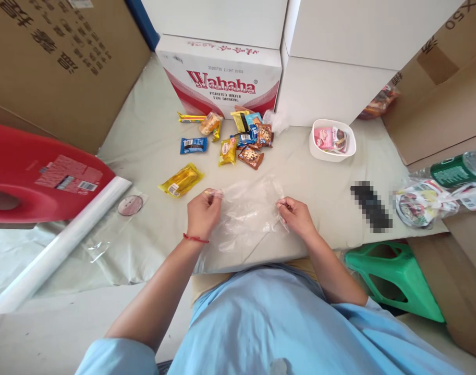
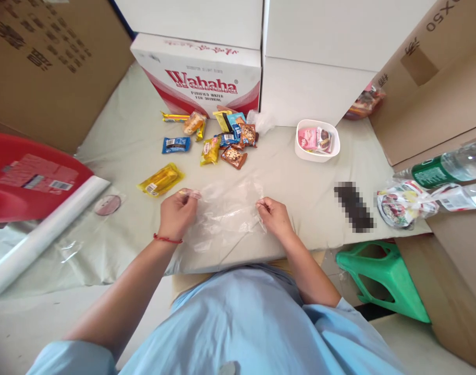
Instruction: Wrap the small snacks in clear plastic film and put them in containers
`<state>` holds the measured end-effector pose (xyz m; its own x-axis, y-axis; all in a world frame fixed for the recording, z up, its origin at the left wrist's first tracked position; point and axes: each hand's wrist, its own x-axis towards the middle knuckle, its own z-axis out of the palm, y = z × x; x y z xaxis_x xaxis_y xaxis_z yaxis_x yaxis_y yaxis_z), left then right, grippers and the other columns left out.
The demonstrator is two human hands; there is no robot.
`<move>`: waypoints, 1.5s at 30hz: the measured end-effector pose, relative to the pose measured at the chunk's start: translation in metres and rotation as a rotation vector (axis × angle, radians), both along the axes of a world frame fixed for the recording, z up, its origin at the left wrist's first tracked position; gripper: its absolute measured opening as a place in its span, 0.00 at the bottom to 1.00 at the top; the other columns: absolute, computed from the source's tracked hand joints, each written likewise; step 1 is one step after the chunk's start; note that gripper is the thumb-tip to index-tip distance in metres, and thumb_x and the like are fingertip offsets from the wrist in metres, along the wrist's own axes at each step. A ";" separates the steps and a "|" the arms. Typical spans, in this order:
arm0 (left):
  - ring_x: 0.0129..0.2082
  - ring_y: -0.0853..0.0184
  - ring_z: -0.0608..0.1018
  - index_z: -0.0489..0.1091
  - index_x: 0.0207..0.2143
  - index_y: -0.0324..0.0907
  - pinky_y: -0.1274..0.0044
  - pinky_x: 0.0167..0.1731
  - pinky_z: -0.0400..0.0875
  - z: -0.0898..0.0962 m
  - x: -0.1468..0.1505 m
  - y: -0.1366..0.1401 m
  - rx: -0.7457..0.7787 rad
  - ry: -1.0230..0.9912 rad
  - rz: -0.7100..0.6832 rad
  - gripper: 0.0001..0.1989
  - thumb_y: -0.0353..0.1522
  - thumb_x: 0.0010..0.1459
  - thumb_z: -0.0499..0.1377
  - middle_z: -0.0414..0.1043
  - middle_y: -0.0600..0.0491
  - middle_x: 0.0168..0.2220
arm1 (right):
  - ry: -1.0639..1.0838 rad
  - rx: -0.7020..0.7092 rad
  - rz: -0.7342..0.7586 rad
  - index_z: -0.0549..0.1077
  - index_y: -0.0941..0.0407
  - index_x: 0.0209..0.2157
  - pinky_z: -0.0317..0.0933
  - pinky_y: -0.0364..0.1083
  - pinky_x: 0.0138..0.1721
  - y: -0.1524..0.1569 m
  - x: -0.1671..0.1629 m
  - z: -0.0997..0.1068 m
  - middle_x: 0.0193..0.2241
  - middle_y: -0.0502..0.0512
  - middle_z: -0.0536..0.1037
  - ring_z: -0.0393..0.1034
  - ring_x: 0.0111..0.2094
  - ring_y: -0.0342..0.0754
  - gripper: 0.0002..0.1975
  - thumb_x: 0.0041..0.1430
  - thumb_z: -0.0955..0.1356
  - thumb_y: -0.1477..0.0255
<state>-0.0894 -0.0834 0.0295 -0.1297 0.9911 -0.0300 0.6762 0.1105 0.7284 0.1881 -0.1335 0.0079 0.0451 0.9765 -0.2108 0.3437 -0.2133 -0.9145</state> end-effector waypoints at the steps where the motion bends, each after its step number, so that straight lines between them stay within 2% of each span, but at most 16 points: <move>1: 0.27 0.66 0.73 0.72 0.30 0.43 0.74 0.34 0.69 -0.004 -0.005 0.002 -0.004 -0.023 0.058 0.18 0.44 0.65 0.52 0.70 0.56 0.22 | -0.014 0.003 -0.001 0.76 0.54 0.36 0.60 0.43 0.26 -0.001 0.002 -0.002 0.23 0.46 0.72 0.66 0.20 0.43 0.12 0.62 0.66 0.60; 3: 0.30 0.64 0.74 0.72 0.33 0.43 0.72 0.37 0.71 -0.011 -0.015 0.004 0.028 -0.010 0.188 0.16 0.44 0.63 0.53 0.72 0.54 0.27 | -0.040 0.012 0.006 0.76 0.54 0.36 0.60 0.43 0.26 -0.002 0.005 -0.004 0.22 0.45 0.72 0.66 0.20 0.43 0.12 0.62 0.66 0.61; 6: 0.44 0.55 0.77 0.72 0.46 0.40 0.61 0.49 0.71 -0.015 -0.022 -0.003 0.294 0.189 0.329 0.18 0.41 0.57 0.61 0.75 0.42 0.44 | -0.065 0.016 0.028 0.76 0.54 0.36 0.60 0.42 0.27 0.000 0.004 -0.007 0.21 0.45 0.71 0.67 0.21 0.43 0.12 0.63 0.65 0.62; 9: 0.54 0.48 0.74 0.73 0.47 0.40 0.52 0.58 0.64 -0.014 -0.016 -0.015 0.542 0.419 0.141 0.14 0.36 0.60 0.61 0.75 0.37 0.49 | -0.090 0.017 0.048 0.76 0.53 0.37 0.60 0.42 0.27 0.003 0.000 -0.006 0.22 0.45 0.72 0.68 0.21 0.43 0.12 0.63 0.65 0.63; 12: 0.56 0.52 0.76 0.75 0.45 0.45 0.55 0.61 0.61 -0.011 -0.003 -0.020 0.456 0.505 -0.341 0.11 0.33 0.67 0.54 0.80 0.43 0.46 | -0.083 0.023 0.046 0.76 0.54 0.36 0.59 0.42 0.26 0.005 0.000 -0.004 0.22 0.46 0.72 0.67 0.21 0.43 0.12 0.63 0.65 0.62; 14: 0.62 0.53 0.73 0.75 0.53 0.44 0.55 0.64 0.57 -0.012 0.003 -0.017 0.319 0.517 -0.500 0.16 0.35 0.69 0.52 0.78 0.42 0.55 | -0.073 0.021 0.013 0.76 0.54 0.36 0.59 0.43 0.26 0.007 0.007 -0.003 0.22 0.46 0.72 0.65 0.21 0.43 0.13 0.62 0.65 0.60; 19: 0.72 0.50 0.63 0.59 0.71 0.42 0.46 0.69 0.43 -0.020 -0.001 -0.009 0.119 0.522 -0.474 0.31 0.44 0.70 0.47 0.59 0.38 0.72 | -0.162 0.045 -0.167 0.78 0.56 0.38 0.63 0.45 0.29 0.010 0.045 0.003 0.27 0.52 0.77 0.68 0.25 0.46 0.17 0.59 0.67 0.57; 24: 0.75 0.50 0.57 0.54 0.74 0.43 0.43 0.70 0.38 -0.022 -0.003 -0.013 0.102 0.556 -0.524 0.34 0.46 0.71 0.46 0.49 0.40 0.75 | -0.546 0.309 -0.242 0.79 0.54 0.41 0.71 0.53 0.42 0.001 0.052 0.029 0.40 0.62 0.80 0.74 0.34 0.52 0.15 0.66 0.64 0.62; 26: 0.76 0.49 0.53 0.54 0.74 0.44 0.43 0.70 0.37 -0.022 -0.001 -0.013 0.101 0.568 -0.519 0.34 0.48 0.71 0.47 0.48 0.41 0.76 | -0.619 0.416 -0.144 0.79 0.52 0.45 0.72 0.56 0.48 -0.004 0.036 0.039 0.44 0.63 0.80 0.76 0.42 0.55 0.16 0.70 0.62 0.64; 28: 0.76 0.50 0.50 0.53 0.74 0.46 0.43 0.70 0.35 -0.021 0.000 -0.014 0.105 0.580 -0.511 0.35 0.49 0.70 0.47 0.48 0.43 0.76 | -0.643 0.484 0.073 0.78 0.51 0.51 0.69 0.59 0.56 -0.008 0.018 0.040 0.51 0.64 0.79 0.73 0.53 0.57 0.16 0.71 0.62 0.66; 31: 0.76 0.49 0.50 0.54 0.74 0.47 0.42 0.70 0.36 -0.020 0.000 -0.015 0.104 0.583 -0.496 0.34 0.50 0.70 0.48 0.46 0.43 0.76 | -0.688 0.459 0.380 0.75 0.52 0.59 0.63 0.63 0.64 -0.010 0.009 0.026 0.65 0.64 0.71 0.65 0.64 0.60 0.19 0.70 0.64 0.66; 33: 0.76 0.47 0.51 0.56 0.73 0.47 0.41 0.69 0.37 -0.021 0.000 -0.015 0.107 0.575 -0.477 0.33 0.49 0.71 0.48 0.46 0.43 0.76 | -0.739 0.409 0.420 0.74 0.54 0.60 0.62 0.65 0.64 -0.006 0.019 0.015 0.66 0.67 0.69 0.63 0.65 0.62 0.21 0.70 0.65 0.65; 36: 0.76 0.47 0.52 0.59 0.72 0.48 0.40 0.69 0.37 -0.022 0.000 -0.016 0.127 0.540 -0.452 0.31 0.47 0.71 0.48 0.48 0.43 0.76 | -0.816 0.403 0.298 0.79 0.57 0.53 0.65 0.65 0.60 0.009 0.044 0.013 0.56 0.68 0.78 0.70 0.58 0.63 0.18 0.70 0.64 0.64; 39: 0.76 0.47 0.54 0.61 0.71 0.49 0.41 0.70 0.37 -0.022 -0.001 -0.016 0.148 0.479 -0.440 0.29 0.45 0.72 0.49 0.51 0.43 0.75 | -0.828 0.449 0.201 0.80 0.55 0.45 0.68 0.61 0.54 0.040 0.049 0.034 0.46 0.64 0.82 0.75 0.49 0.60 0.16 0.70 0.63 0.64; 42: 0.75 0.48 0.55 0.62 0.70 0.49 0.41 0.70 0.38 -0.021 -0.003 -0.016 0.154 0.435 -0.442 0.28 0.43 0.72 0.48 0.53 0.43 0.75 | -0.816 0.489 0.221 0.80 0.54 0.43 0.70 0.56 0.48 0.090 0.020 0.059 0.41 0.62 0.83 0.76 0.42 0.56 0.16 0.71 0.62 0.64; 45: 0.75 0.48 0.55 0.62 0.70 0.48 0.42 0.70 0.38 -0.021 -0.005 -0.014 0.150 0.423 -0.451 0.27 0.42 0.72 0.47 0.53 0.43 0.74 | -0.880 0.539 0.340 0.80 0.55 0.43 0.68 0.55 0.49 0.152 -0.032 0.072 0.42 0.62 0.82 0.75 0.44 0.57 0.16 0.71 0.61 0.66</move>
